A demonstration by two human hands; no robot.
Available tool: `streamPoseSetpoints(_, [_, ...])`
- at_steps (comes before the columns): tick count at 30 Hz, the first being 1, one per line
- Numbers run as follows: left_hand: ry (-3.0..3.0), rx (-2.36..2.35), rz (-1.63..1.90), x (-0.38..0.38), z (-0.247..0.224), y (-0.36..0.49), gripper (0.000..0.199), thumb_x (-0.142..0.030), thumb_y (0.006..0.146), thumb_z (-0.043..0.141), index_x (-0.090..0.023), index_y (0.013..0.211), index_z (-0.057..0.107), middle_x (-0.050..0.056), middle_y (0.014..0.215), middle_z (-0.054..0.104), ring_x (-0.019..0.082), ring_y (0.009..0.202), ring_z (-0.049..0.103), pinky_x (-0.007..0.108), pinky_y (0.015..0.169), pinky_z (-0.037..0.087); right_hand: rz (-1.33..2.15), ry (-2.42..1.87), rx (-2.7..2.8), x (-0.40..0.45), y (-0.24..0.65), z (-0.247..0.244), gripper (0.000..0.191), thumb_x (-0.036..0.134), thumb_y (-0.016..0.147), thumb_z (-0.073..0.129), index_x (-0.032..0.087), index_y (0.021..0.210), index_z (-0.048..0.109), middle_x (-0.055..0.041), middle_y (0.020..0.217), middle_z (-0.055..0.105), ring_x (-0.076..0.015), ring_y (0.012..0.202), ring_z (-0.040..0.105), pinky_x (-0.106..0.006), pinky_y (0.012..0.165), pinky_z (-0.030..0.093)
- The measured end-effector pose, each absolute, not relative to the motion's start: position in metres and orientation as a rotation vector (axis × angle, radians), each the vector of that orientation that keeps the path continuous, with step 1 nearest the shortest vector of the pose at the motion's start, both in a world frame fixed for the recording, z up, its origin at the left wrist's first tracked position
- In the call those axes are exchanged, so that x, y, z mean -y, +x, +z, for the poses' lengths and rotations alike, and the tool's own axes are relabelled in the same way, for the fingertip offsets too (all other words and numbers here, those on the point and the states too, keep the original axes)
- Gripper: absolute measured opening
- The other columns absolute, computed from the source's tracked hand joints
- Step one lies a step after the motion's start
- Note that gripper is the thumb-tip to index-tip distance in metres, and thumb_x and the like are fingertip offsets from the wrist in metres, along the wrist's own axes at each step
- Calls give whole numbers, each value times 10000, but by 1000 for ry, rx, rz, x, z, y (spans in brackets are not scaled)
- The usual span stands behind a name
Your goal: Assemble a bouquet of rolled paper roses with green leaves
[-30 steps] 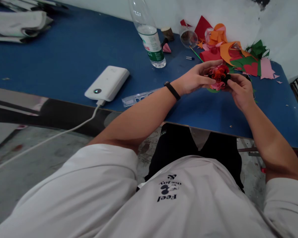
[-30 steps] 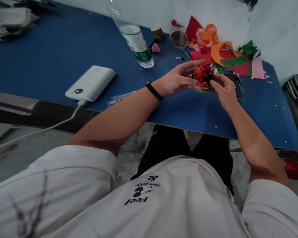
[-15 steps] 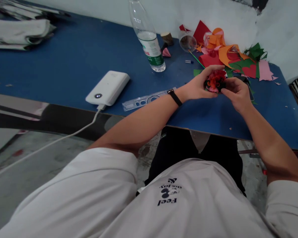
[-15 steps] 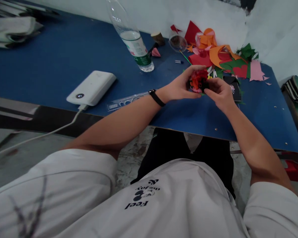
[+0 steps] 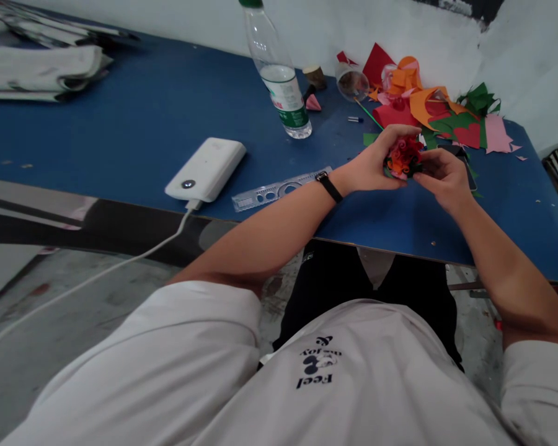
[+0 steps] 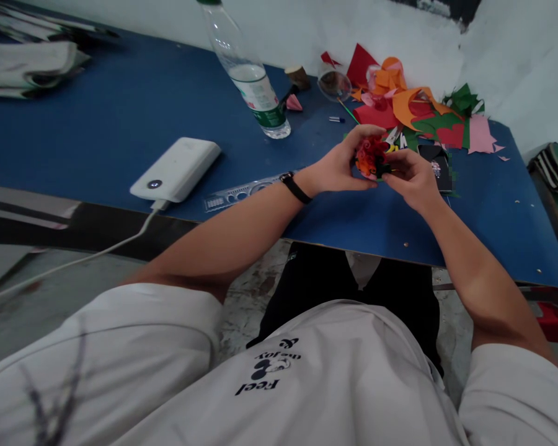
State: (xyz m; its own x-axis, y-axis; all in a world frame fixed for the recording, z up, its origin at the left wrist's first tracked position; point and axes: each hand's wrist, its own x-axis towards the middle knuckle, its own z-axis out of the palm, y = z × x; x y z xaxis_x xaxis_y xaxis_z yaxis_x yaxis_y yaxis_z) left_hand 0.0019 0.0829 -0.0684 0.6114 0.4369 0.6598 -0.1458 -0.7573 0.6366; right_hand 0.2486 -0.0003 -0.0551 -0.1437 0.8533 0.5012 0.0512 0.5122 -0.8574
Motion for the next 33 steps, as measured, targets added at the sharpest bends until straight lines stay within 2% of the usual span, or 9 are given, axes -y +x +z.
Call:
streamPoseSetpoints(3, [2135, -199, 1099, -98, -77, 5, 1285, -658, 667, 1102, -283, 1775, 570, 169, 1871, 547, 487, 1801, 489, 615, 1524, 370, 813, -789, 1604, -3, 252, -58, 416, 316, 770, 1019, 332, 1162, 879, -1, 1131, 898, -249, 1050, 880, -406, 974, 766])
streamPoseSetpoints(6, [2057, -211, 1047, -102, -80, 5, 1267, -634, 659, 1108, -345, 1774, 580, 128, 1875, 578, 473, 1769, 520, 590, 1491, 437, 820, -794, 1617, -6, 256, -61, 392, 331, 808, 1016, 340, 1169, 863, -2, 1128, 882, -247, 1042, 862, -427, 988, 770])
streamPoseSetpoints(12, [1859, -238, 922, -93, -77, 7, 1194, -503, 691, 1086, -402, 1767, 577, 57, 1681, 741, 424, 1620, 646, 567, 1366, 554, 921, -797, 1595, -9, 259, -63, 387, 532, 882, 1005, 355, 1178, 830, -17, 1101, 853, -284, 1042, 853, -487, 935, 796])
streamPoseSetpoints(16, [1824, -271, 965, -85, -69, 11, 1144, -504, 641, 1101, -368, 1686, 656, 68, 1590, 782, 435, 1665, 604, 548, 1384, 529, 867, -827, 1608, -7, 258, -61, 386, 437, 837, 1019, 344, 1169, 845, -9, 1104, 867, -264, 1049, 849, -443, 950, 780])
streamPoseSetpoints(20, [1845, -342, 1008, -67, -55, 5, 1135, -512, 634, 1130, -362, 1655, 656, 64, 1732, 716, 381, 1600, 652, 478, 1335, 568, 812, -807, 1619, -5, 258, -60, 393, 327, 786, 1003, 339, 1155, 868, 8, 1105, 882, -228, 1013, 845, -389, 945, 765])
streamPoseSetpoints(22, [1907, -364, 987, -61, -51, 0, 1085, -489, 795, 1069, -366, 1745, 558, 64, 1864, 608, 336, 1623, 645, 453, 1376, 538, 801, -796, 1634, -5, 256, -60, 397, 340, 785, 1007, 338, 1156, 867, 0, 1149, 891, -242, 1066, 861, -397, 966, 772])
streamPoseSetpoints(25, [1997, -287, 1030, -65, -55, -3, 1056, -460, 848, 1042, -320, 1763, 533, 110, 1909, 541, 351, 1713, 583, 483, 1440, 483, 784, -780, 1645, -6, 255, -62, 426, 381, 774, 1043, 336, 1157, 862, -12, 1201, 891, -258, 1088, 877, -411, 959, 791])
streamPoseSetpoints(29, [2005, -262, 1089, -84, -69, 3, 1157, -501, 679, 1108, -264, 1691, 599, 152, 1810, 605, 443, 1749, 562, 577, 1453, 458, 714, -765, 1674, -6, 256, -65, 393, 373, 832, 1046, 338, 1181, 868, -16, 1206, 886, -249, 1097, 882, -393, 969, 792])
streamPoseSetpoints(33, [1936, -268, 1062, -93, -76, 9, 1174, -472, 665, 1110, -318, 1704, 586, 146, 1745, 662, 408, 1588, 697, 531, 1354, 566, 658, -775, 1702, -5, 259, -65, 321, 379, 904, 1007, 349, 1196, 877, -13, 1171, 889, -239, 1028, 881, -378, 908, 787])
